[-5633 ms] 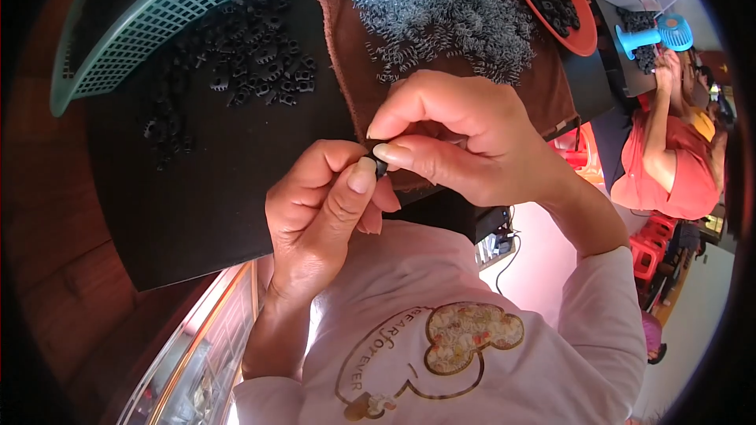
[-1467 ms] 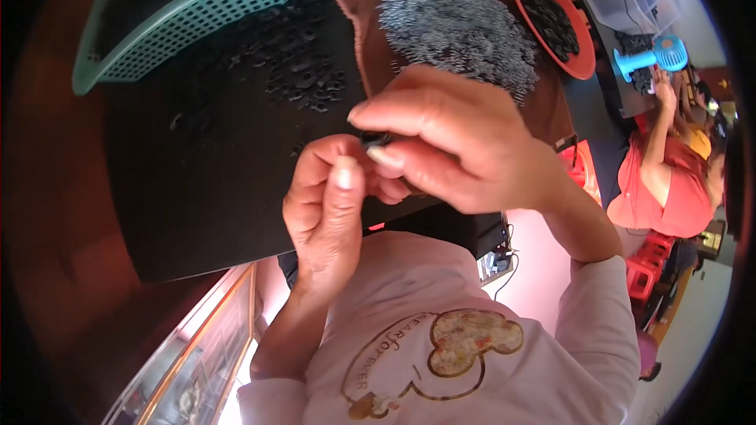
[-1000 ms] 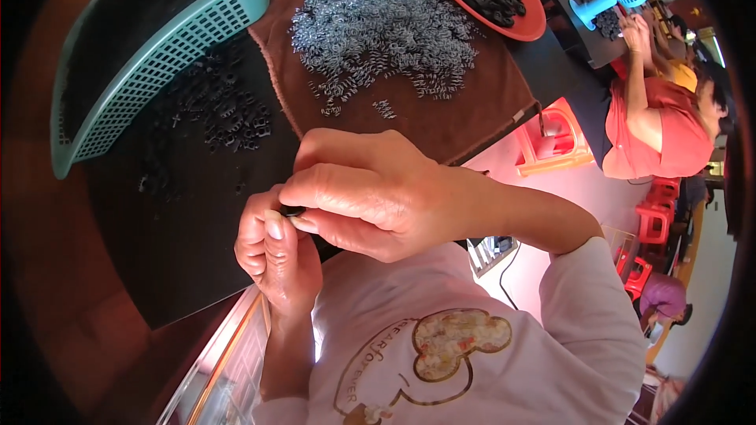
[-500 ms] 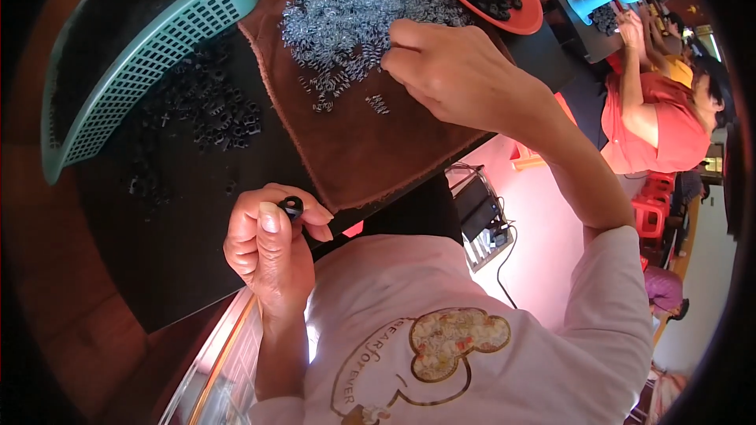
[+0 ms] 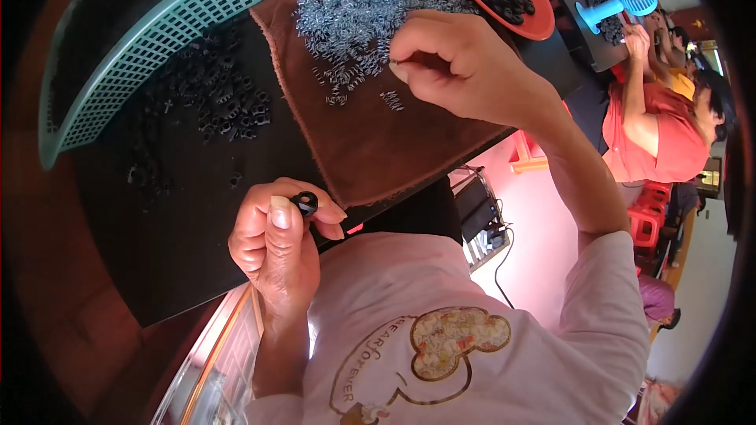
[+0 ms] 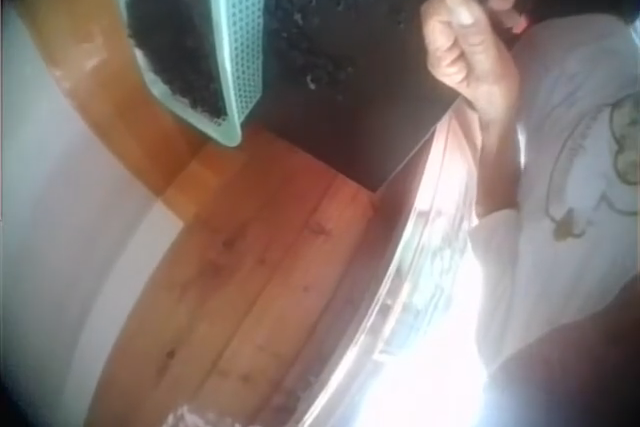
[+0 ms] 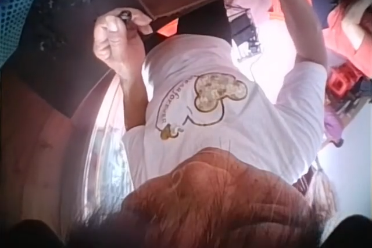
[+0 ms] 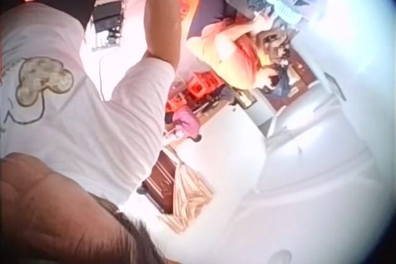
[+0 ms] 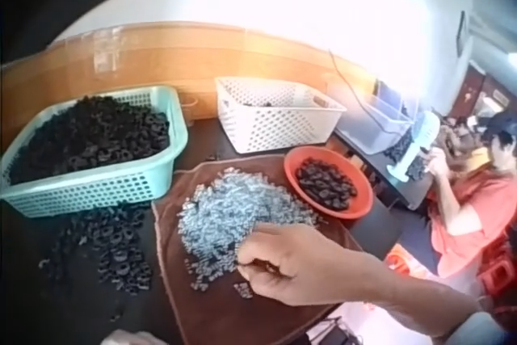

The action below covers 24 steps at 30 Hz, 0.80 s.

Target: Manually assembling small black plastic clips by inserting a smaller white component into them.

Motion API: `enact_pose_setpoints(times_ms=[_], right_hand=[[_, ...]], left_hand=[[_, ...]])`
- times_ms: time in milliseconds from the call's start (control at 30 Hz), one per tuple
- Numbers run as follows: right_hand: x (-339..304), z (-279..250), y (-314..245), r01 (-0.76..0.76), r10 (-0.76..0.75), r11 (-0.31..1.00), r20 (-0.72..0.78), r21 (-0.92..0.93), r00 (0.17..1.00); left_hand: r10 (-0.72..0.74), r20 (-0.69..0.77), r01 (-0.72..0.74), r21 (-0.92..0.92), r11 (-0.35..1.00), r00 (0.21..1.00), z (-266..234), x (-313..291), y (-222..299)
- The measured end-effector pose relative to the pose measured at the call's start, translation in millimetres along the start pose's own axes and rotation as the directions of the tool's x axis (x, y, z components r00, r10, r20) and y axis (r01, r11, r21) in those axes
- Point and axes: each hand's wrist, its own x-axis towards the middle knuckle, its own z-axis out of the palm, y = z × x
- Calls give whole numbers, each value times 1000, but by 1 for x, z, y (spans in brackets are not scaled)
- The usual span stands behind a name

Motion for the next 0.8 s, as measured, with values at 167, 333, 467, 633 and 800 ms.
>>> enact_pose_setpoints(times_ms=[167,333,467,633,800], right_hand=[[2,5,-9,-128,126,963,22,238,992],[4,18,-48,-178,195,702,55,690,979],[5,48,-73,-72,99,373,38,925,994],[5,61,-83,-140,131,329,101,934,986],[5,72,-92,173,-34,767,-231,617,972]], left_hand=[[-27,-16,27,12,1000,1000,-1,0,3],[-61,-47,62,22,998,997,2,0,6],[-144,-65,138,-87,987,987,-1,-1,9],[-125,-78,114,-132,985,989,-1,-1,9],[-100,-73,85,-180,980,992,-7,-2,5]])
